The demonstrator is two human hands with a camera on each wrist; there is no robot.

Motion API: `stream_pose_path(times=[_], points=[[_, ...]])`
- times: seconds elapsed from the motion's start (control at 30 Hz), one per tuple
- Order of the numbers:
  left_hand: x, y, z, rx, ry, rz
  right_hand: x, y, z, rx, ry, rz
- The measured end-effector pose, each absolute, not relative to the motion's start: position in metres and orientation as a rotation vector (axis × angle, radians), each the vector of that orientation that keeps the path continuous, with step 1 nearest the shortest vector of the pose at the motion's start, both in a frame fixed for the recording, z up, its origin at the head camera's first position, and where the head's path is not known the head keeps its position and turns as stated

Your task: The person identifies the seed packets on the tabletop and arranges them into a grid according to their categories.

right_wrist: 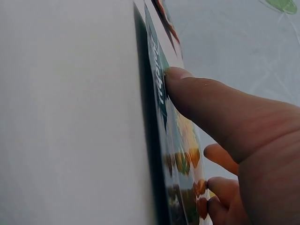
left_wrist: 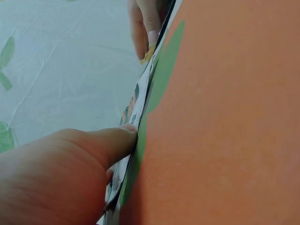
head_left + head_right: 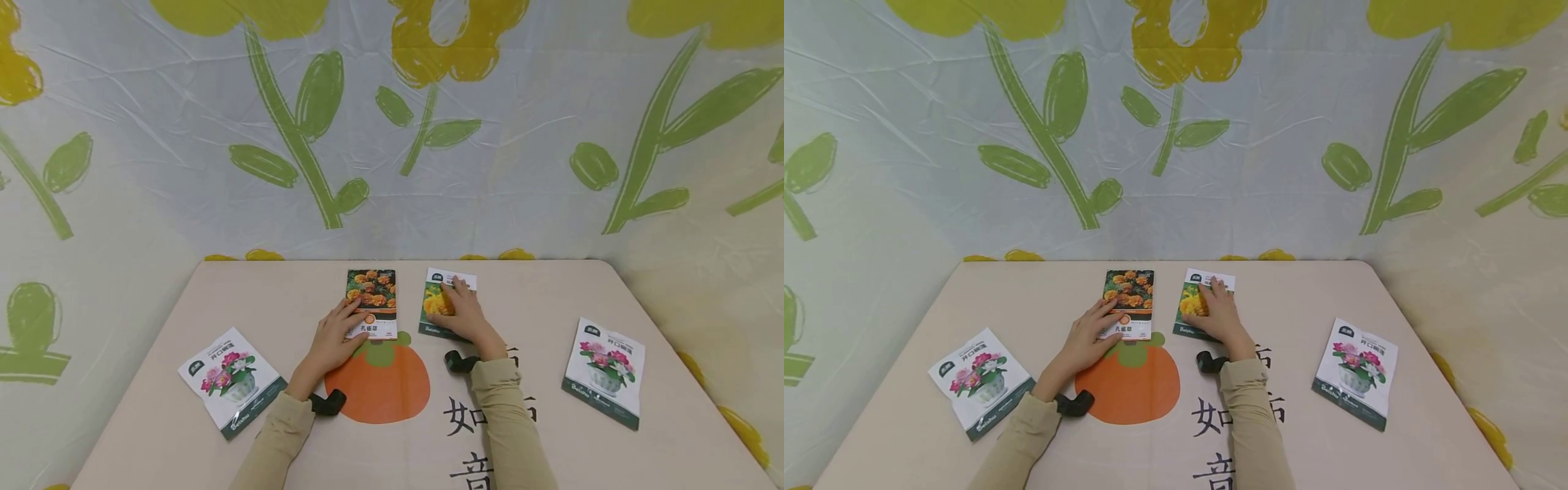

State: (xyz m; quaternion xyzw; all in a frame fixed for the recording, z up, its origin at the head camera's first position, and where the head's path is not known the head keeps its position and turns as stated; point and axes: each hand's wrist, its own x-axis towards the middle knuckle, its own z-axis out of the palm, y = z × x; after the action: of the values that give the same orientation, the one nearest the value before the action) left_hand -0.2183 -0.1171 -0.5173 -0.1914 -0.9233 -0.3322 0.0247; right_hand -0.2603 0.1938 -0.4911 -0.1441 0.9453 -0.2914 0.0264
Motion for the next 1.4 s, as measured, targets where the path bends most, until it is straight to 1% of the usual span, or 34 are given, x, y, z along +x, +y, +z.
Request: stream_pose_path(times=[0.37, 1.03, 1.4], points=[[-0.2164, -0.1168, -0.5170, -0.613, -2.845, -1.031, -0.2595, 0.1901, -0.4920, -0.430, 2.886, -0.911], [-0.2187, -0.1183, -0.5184, -0.607, -2.840, -1.027, -0.2629, 0.1860, -0.4963, -0.536, 2.893, -0.986], [-0.2177, -0.1173, -0.5172, -0.611, -2.834, -1.039, -0.2585, 0.1867, -0.4915, -0.544, 2.886, -1.132]])
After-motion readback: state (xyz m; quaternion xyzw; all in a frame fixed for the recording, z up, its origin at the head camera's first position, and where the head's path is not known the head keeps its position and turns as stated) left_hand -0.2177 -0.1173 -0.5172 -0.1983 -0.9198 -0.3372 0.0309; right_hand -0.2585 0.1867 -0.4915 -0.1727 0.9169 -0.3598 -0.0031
